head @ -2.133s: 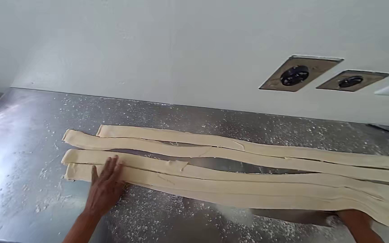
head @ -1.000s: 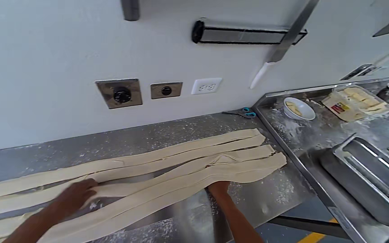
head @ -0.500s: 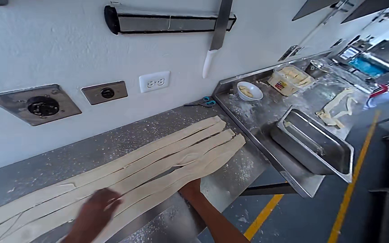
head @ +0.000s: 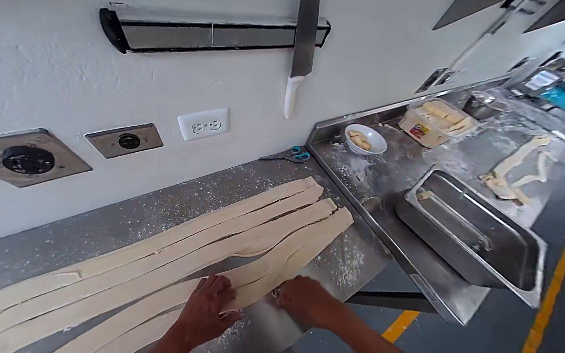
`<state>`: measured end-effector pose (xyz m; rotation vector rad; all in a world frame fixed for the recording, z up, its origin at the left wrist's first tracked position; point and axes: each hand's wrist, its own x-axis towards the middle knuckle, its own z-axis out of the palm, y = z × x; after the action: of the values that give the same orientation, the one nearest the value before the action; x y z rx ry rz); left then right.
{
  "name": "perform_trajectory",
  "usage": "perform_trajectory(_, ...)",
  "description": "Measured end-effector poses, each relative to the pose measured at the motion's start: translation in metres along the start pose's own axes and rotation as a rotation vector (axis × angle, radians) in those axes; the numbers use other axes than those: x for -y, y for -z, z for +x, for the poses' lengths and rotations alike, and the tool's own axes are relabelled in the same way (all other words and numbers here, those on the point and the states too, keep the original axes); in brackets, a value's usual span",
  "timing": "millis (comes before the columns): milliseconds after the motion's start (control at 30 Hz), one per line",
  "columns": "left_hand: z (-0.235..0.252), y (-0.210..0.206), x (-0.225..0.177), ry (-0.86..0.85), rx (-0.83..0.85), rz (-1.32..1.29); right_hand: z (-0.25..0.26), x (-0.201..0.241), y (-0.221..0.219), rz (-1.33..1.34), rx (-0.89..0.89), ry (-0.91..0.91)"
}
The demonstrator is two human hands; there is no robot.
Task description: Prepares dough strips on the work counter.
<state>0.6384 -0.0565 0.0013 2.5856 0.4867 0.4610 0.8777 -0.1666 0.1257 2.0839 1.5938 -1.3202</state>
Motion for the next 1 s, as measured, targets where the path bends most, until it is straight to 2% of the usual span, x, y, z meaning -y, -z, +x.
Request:
perform_trajectory(67,0.018,0.008,-0.008,0.094,0.032,-0.021,0.01,-0.034,0.038,0.099,-0.171,0.039)
perform_trajectory(133,0.054,0.018,-0.015,0.275,0.075,-0.05,0.039,-0.062,0.066,0.094,-0.359,0.091)
perform_trajectory(233,0.112,0.023,-0.011,0.505,0.149,-0.006,0.097,-0.091,0.082,-0.032,-0.502,0.333)
perform_trajectory(300,0.129,0.019,-0.007,0.573,0.239,0.028,0.117,-0.09,0.083,-0.139,-0.454,0.445)
perform_trajectory(367,0.138,0.02,-0.008,0.608,0.354,0.05,0.124,-0.079,0.087,-0.232,-0.34,0.468)
perform_trajectory(433,0.139,0.018,-0.009,0.564,0.39,0.085,0.13,-0.068,0.086,-0.3,-0.277,0.505)
perform_trajectory(533,0.136,0.015,-0.003,0.433,0.319,0.11,0.138,-0.065,0.08,-0.338,-0.3,0.631)
perform_trajectory(600,0.142,0.022,-0.004,0.433,0.424,0.111,0.138,-0.065,0.081,-0.364,-0.297,0.667)
perform_trajectory(700,0.158,0.025,-0.012,0.54,0.548,0.162,0.141,-0.065,0.083,-0.39,-0.34,0.69)
perform_trajectory(733,0.16,0.024,-0.013,0.578,0.513,0.163,0.143,-0.063,0.084,-0.379,-0.36,0.688)
perform_trajectory(800,0.155,0.021,-0.009,0.551,0.263,0.167,0.142,-0.06,0.089,-0.295,-0.427,0.676)
perform_trajectory(867,0.144,0.018,-0.005,0.391,-0.038,0.205,0.139,-0.064,0.091,-0.221,-0.621,0.742)
perform_trajectory(900,0.138,0.016,-0.005,0.312,-0.132,0.227,0.136,-0.067,0.09,-0.208,-0.717,0.799)
perform_trajectory(967,0.124,0.013,-0.014,0.217,-0.173,0.245,0.127,-0.071,0.078,-0.22,-0.81,0.882)
perform_trajectory(1000,0.117,0.009,-0.018,0.192,-0.149,0.234,0.122,-0.075,0.069,-0.237,-0.792,0.891)
